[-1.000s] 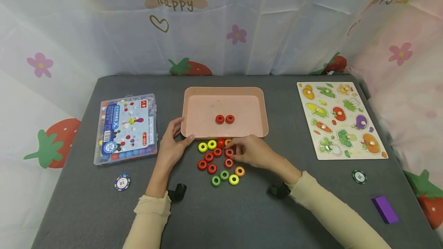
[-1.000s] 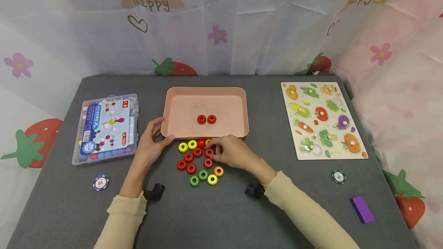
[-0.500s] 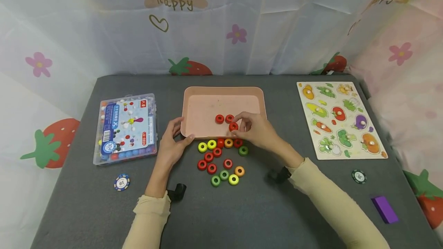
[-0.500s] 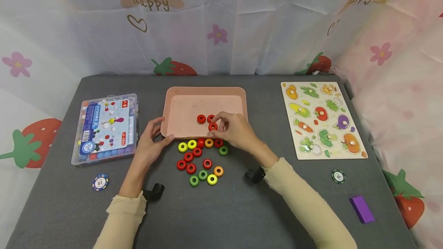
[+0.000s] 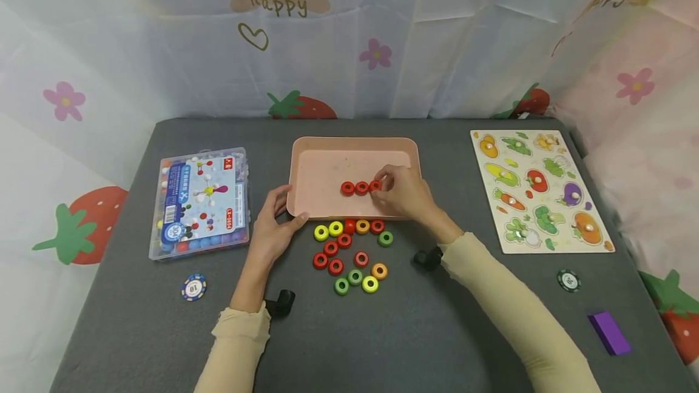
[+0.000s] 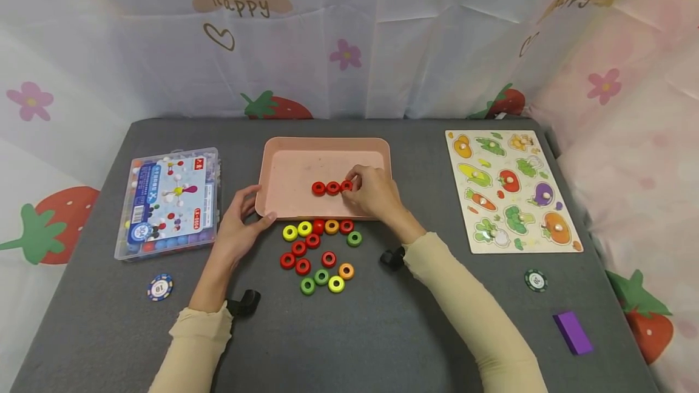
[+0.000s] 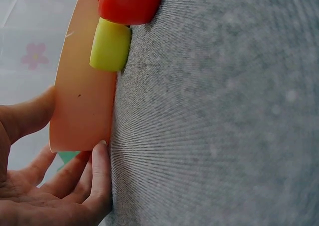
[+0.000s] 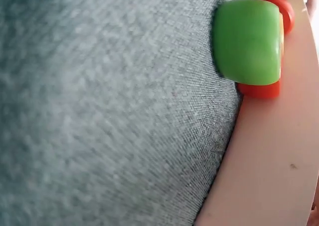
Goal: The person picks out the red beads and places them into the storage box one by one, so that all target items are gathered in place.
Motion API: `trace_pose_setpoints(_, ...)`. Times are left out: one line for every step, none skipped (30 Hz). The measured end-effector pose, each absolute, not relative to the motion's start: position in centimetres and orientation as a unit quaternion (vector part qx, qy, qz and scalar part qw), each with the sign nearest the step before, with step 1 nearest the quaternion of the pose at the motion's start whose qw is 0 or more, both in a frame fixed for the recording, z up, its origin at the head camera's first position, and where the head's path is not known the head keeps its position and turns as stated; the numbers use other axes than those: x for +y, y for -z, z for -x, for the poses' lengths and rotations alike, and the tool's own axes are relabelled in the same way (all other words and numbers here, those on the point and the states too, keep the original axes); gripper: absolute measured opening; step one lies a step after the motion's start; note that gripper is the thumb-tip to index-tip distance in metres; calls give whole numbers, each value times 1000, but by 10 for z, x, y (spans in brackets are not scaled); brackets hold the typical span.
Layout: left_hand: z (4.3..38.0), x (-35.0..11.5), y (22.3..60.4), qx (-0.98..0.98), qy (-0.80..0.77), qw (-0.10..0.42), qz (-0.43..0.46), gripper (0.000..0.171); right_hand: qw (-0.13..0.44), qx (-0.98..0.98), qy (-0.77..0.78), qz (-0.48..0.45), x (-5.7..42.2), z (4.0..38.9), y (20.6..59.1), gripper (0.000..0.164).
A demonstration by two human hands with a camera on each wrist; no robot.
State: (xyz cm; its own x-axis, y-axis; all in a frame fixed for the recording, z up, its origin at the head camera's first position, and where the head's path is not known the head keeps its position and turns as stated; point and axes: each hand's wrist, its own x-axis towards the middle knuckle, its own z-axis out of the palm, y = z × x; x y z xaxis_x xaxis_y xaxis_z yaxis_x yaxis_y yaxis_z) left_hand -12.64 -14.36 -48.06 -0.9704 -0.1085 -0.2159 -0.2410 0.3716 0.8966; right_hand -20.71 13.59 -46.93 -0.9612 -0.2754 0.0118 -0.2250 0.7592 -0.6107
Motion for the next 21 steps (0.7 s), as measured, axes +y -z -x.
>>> trace_pose_setpoints(126, -143, 481, 826, -550, 60, 105, 70, 38, 937, 320, 133, 136, 207, 470, 24)
trace_pose_setpoints(126, -143, 481, 826, -550, 60, 105, 70, 38, 937, 320, 133, 135, 207, 471, 24)
trace_pose_setpoints(126, -143, 481, 826, -550, 59, 104, 69, 38, 937, 320, 132, 135, 207, 472, 24)
trace_pose_setpoints(126, -143, 481, 827, -550, 58, 105, 69, 38, 937, 320, 132, 135, 207, 472, 24)
trace_pose_setpoints(126, -143, 481, 827, -550, 57, 105, 69, 38, 938, 319, 132, 136, 207, 472, 24)
trace_pose_setpoints(126, -143, 481, 826, -551, 56, 105, 69, 39, 938, 319, 132, 136, 207, 471, 24)
trace_pose_setpoints(126, -143, 481, 826, -551, 56, 106, 69, 41, 938, 319, 132, 135, 206, 471, 24)
trace_pose_setpoints(126, -144, 481, 826, -551, 55, 107, 69, 41, 938, 317, 132, 135, 206, 470, 25)
trace_pose_setpoints(126, -144, 481, 825, -551, 55, 108, 69, 41, 938, 317, 132, 135, 205, 469, 26)
trace_pose_setpoints(126, -144, 481, 825, -552, 56, 107, 69, 40, 938, 317, 133, 134, 204, 468, 27)
trace_pose_setpoints(125, -144, 481, 825, -552, 56, 106, 69, 38, 938, 318, 133, 134, 202, 466, 28)
trace_pose_setpoints(125, -144, 481, 824, -553, 56, 106, 69, 37, 937, 319, 137, 133, 200, 464, 29)
trace_pose_setpoints(125, -144, 481, 824, -553, 56, 107, 69, 33, 935, 323, 143, 132, 197, 462, 29)
trace_pose_setpoints(125, -144, 480, 824, -554, 56, 105, 70, 28, 932, 329, 153, 131, 194, 460, 28)
trace_pose_setpoints(125, -144, 480, 824, -554, 56, 104, 69, 24, 927, 336, 166, 129, 191, 458, 27)
trace_pose_setpoints(125, -144, 480, 824, -554, 56, 104, 69, 22, 921, 344, 181, 128, 187, 455, 25)
trace_pose_setpoints(125, -144, 480, 824, -554, 56, 105, 69, 21, 916, 350, 196, 125, 183, 453, 23)
trace_pose_setpoints(125, -144, 480, 824, -554, 55, 105, 69, 21, 911, 354, 212, 123, 178, 451, 21)
trace_pose_setpoints(125, -144, 480, 824, -553, 55, 104, 69, 24, 906, 358, 227, 121, 173, 449, 20)
trace_pose_setpoints(126, -144, 480, 825, -553, 55, 103, 69, 28, 902, 359, 238, 118, 168, 447, 17)
trace_pose_setpoints(126, -144, 481, 825, -554, 53, 104, 68, 36, 901, 356, 244, 116, 164, 446, 15)
